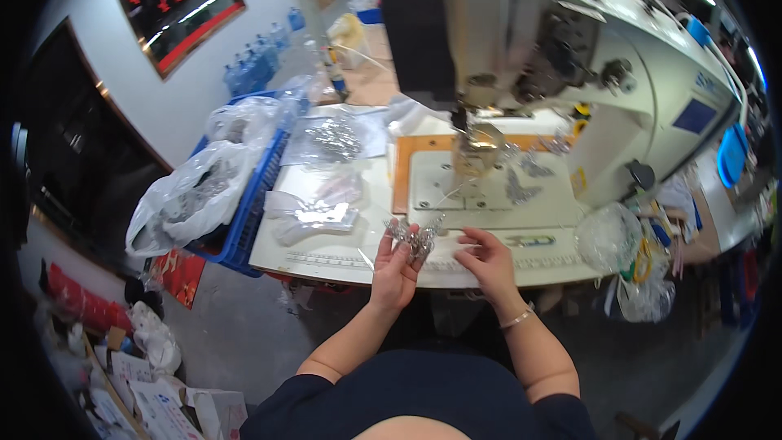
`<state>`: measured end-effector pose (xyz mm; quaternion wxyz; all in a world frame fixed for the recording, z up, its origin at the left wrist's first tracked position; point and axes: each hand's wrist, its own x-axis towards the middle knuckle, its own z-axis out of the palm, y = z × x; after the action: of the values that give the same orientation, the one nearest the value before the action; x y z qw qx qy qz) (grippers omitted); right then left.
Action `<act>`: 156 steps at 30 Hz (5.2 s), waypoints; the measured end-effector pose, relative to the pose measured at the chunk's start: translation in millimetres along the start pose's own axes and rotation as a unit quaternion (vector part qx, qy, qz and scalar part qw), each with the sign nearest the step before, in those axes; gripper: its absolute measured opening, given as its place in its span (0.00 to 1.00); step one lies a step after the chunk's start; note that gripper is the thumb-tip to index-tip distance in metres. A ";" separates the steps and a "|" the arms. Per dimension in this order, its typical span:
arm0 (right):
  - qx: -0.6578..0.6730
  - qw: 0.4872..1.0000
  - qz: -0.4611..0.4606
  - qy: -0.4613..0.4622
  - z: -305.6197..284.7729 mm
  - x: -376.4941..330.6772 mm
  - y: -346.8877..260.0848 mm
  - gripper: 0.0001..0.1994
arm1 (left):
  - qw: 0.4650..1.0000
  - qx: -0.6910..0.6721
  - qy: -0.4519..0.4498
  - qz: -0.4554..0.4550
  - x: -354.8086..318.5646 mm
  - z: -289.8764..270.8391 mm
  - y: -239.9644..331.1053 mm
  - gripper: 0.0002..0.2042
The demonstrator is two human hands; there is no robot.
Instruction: The person sews small, shiny, star-shaped decorations using a sewing machine. They repeatedly pick up a decoration, place it under the needle, stitch it, and then trim the excess thread with scissors. The person handles the items one at a time throughout the process.
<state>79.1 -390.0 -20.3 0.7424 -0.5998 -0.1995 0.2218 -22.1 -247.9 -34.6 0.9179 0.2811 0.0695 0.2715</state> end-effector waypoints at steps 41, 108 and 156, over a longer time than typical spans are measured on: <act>-0.544 0.758 -0.310 0.186 -112.5 3.2 -0.6 0.10 | 0.719 0.601 0.047 0.347 84.1 -131.1 177.6 0.08; 0.087 0.993 0.058 -0.057 -10.0 -54.1 -2.5 0.23 | 0.935 0.333 -0.091 -0.082 -49.7 2.2 3.9 0.28; -0.473 0.873 0.032 -0.119 -11.3 8.5 -10.6 0.16 | 0.757 0.646 -0.100 -0.022 18.1 -11.6 8.6 0.24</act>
<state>93.4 -396.1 -11.9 0.3335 -0.8543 -0.3482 0.1942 -14.1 -226.7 -39.0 0.5257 0.8311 0.1424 0.1124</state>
